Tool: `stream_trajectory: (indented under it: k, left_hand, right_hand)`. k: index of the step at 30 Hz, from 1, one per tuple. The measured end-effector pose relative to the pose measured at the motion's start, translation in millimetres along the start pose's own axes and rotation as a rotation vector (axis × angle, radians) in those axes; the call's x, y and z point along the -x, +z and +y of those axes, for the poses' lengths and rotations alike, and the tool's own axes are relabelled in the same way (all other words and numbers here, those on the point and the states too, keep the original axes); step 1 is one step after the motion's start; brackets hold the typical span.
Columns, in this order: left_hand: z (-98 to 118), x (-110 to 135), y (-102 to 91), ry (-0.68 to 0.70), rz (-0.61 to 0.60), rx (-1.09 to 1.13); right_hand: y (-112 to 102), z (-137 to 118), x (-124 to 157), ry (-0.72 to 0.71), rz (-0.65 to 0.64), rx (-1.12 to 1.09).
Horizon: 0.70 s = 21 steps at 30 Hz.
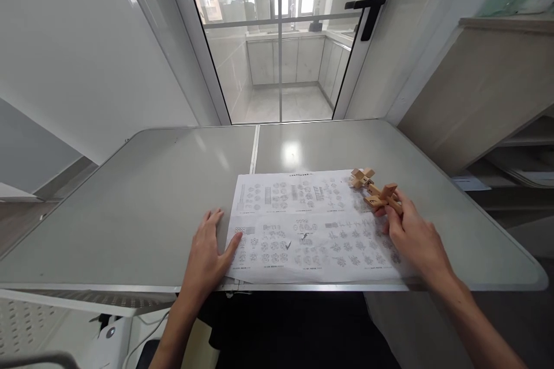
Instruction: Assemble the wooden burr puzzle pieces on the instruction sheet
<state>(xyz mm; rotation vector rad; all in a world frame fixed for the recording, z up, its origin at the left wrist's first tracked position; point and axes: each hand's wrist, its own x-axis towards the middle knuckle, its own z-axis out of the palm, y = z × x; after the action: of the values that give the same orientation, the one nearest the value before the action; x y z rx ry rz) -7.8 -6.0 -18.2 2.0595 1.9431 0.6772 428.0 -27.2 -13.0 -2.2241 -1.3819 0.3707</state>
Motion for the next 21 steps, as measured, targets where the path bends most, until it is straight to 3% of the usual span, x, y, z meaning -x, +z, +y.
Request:
stream_trajectory:
  k: [16,21]
  left_hand:
    - [-0.1,0.6,0.1,0.007,0.004,-0.014]
    - [-0.3,0.8,0.9,0.016,0.016,-0.006]
  right_hand:
    - [-5.2,2.1,6.2,-0.033,-0.008,0.055]
    - [-10.4,-1.3,19.8,0.002,0.067,0.030]
